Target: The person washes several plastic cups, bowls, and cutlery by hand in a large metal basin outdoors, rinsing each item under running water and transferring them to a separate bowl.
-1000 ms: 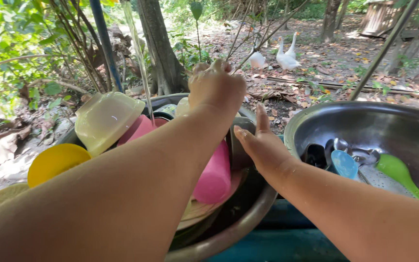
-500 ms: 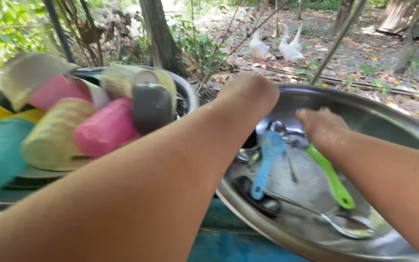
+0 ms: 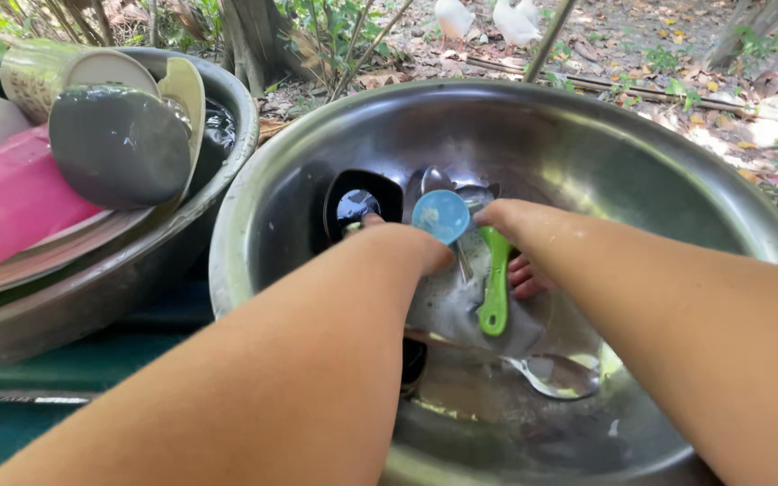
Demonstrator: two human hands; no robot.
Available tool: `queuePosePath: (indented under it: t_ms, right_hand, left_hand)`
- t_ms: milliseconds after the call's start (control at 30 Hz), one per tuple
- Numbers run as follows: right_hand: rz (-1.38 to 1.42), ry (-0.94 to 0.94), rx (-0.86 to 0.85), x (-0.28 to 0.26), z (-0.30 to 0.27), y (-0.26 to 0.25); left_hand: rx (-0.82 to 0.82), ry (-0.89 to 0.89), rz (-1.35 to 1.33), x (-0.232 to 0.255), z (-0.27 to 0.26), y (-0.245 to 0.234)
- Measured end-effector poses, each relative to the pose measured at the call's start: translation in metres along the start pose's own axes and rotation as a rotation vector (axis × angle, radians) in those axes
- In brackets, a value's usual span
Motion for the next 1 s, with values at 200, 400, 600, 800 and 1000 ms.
queuePosePath:
  t_ms: [200,400,600,800,1000]
  right_hand:
    - [0.166,-0.048,-0.053,-0.018,0.005,0.021]
    - [0.401,-0.202,-0.173,-0.023,0.013,0.045]
    - [0.688,-0.207,-0.379,-0.013,0.002,0.046]
    - [0.541,-0.140,-0.499,-0.011,-0.024,0.054]
    - [0.509,-0.018,-0.384,-0.001,-0.016,0.040]
  left_hand:
    - [0.090,0.130,0.110,-0.001,0.003,-0.006]
    - [0.198,0.089,-0.240,-0.003,0.005,-0.010]
    - [0.273,0.208,-0.364,0.013,0.006,0.000]
    - [0.191,0.196,-0.750,0.009,0.018,0.003]
    - [0.051,0.234,-0.737,0.017,0.020,0.006]
Point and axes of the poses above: each hand's wrist, its own z-axis towards the middle knuckle, its own y-axis out of the palm, x = y × z, the point moved 4 cm from there along z, towards the middle knuckle, and after that the axes turned 9 degrees about y, right-handed, at the moved point
